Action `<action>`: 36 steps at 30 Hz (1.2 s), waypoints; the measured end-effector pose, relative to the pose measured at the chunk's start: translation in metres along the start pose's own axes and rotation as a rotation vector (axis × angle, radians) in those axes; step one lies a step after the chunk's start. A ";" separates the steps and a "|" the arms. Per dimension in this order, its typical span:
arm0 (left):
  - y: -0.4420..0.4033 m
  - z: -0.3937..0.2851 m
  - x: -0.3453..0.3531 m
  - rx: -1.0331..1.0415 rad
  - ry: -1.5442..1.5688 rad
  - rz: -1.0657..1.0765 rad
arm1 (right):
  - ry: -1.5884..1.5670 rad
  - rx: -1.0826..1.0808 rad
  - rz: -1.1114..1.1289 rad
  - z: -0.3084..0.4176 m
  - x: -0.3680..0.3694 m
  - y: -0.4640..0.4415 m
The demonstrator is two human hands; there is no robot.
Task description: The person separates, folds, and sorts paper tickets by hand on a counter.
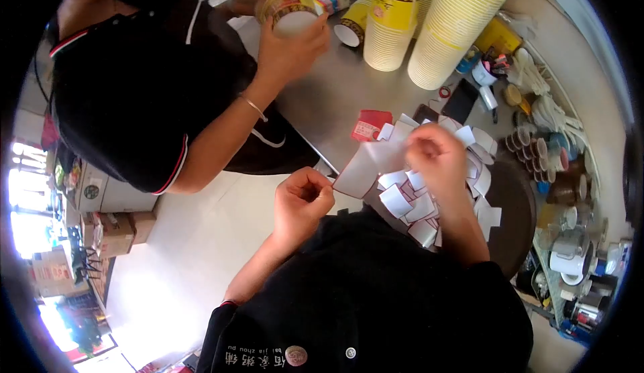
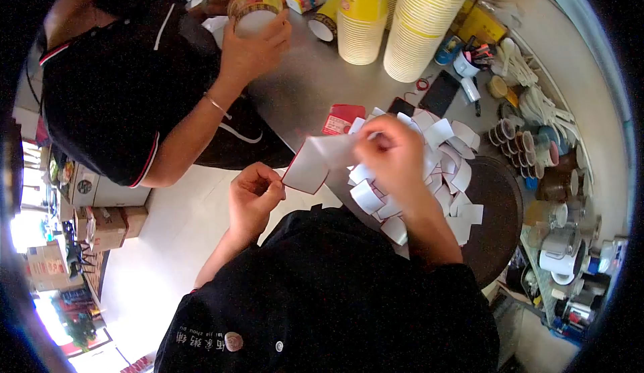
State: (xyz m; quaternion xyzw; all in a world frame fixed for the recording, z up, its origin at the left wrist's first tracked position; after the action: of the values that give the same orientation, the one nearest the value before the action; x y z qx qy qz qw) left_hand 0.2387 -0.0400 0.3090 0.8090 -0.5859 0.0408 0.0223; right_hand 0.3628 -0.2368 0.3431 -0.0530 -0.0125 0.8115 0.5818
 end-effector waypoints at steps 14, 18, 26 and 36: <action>-0.064 0.131 0.120 0.085 -0.264 0.361 | 0.247 -0.056 -0.735 0.011 -0.177 0.056; -0.065 0.193 0.064 -0.467 -0.147 0.164 | 0.176 0.005 -0.716 -0.012 -0.178 0.060; -0.080 0.235 0.055 -0.821 0.257 -0.118 | 0.157 -0.019 -0.578 -0.015 -0.145 0.040; -0.071 0.183 0.030 -0.597 0.310 -0.067 | 0.236 -0.398 -0.031 0.040 0.016 0.007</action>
State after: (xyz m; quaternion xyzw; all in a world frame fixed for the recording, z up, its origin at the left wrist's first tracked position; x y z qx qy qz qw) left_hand 0.3228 -0.0619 0.1307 0.7698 -0.5347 -0.0108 0.3485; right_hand 0.3467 -0.2221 0.3806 -0.2609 -0.1049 0.7723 0.5696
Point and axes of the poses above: each hand's wrist, its own y-axis away from the middle knuckle, its own x-axis out of the palm, z = x × y, the point moved 10 cm from there along -y, towards the middle knuckle, and after that the axes turned 8 degrees about x, right-handed, at the moved point
